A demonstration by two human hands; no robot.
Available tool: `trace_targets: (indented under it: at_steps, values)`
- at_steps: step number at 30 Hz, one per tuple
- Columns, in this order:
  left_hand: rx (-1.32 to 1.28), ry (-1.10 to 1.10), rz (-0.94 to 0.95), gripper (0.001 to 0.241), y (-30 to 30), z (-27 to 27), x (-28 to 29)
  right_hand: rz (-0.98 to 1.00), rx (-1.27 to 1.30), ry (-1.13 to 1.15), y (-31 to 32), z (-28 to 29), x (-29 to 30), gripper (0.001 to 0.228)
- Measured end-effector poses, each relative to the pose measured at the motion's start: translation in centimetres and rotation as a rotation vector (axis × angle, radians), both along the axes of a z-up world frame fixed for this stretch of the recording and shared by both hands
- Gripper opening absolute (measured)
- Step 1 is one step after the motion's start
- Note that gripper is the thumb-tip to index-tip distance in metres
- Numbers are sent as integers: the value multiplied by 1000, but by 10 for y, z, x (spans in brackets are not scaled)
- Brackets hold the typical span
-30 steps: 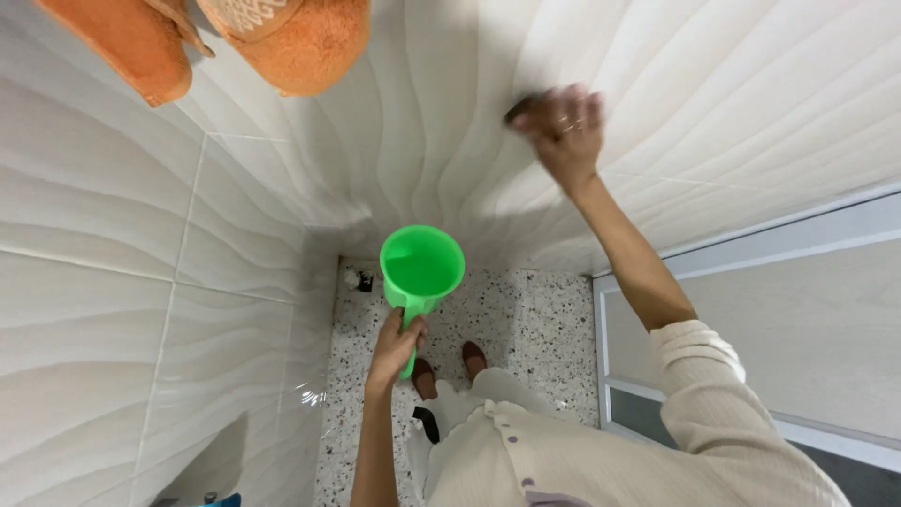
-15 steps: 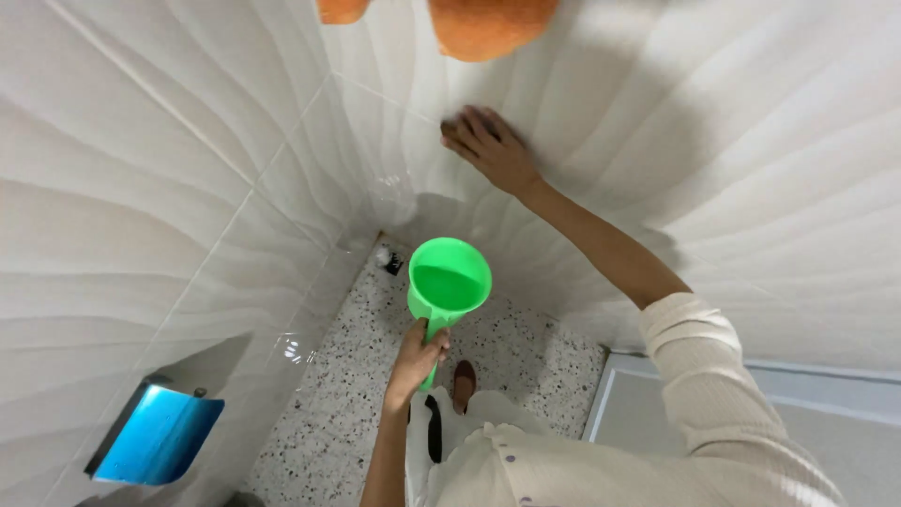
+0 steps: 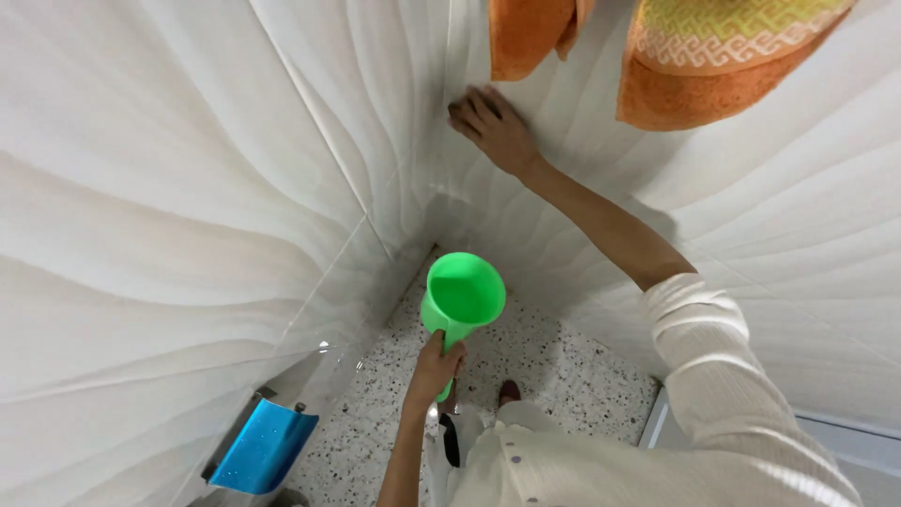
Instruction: The person scrubs the white tiled walls of a bathroom using a sponge and water from a green plastic cup. They repeatedly dip the sponge into the cup and wipe the wall surface, then refill the cup from a wall-mounted tap.
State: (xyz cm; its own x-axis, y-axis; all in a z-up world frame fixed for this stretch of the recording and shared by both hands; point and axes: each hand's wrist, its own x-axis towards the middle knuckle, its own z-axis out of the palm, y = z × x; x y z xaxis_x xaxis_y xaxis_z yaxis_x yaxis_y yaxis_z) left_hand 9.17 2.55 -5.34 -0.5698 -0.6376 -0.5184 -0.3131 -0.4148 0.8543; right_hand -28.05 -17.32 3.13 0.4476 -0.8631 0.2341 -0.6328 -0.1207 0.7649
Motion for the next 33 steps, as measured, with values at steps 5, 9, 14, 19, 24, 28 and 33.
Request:
trace_targets:
  at_steps: [5,9,14,19,24,28,33]
  values:
    - [21,54,-22,19,-26,0,4,-67,-329,-540,-12,35,-9,50]
    - [55,114,11,20,-42,-2,7,-96,-220,-206,8,-26,11,55]
    - [101,53,-33,14,-53,13,11,-58,-185,-85,52,-76,-8,48]
    - [140,68,-73,14,-55,-6,18,-207,-564,-255,127,-4,-32,43]
    - [165,19,-142,14,-59,-6,13,-250,-184,-47,212,-93,-60,50]
    - [117,19,-209,12,-67,-4,3,-332,-240,-87,258,-60,-84,54]
    - [32,-57,-344,16,-63,10,-20,-290,-790,-319,294,-31,-99,51]
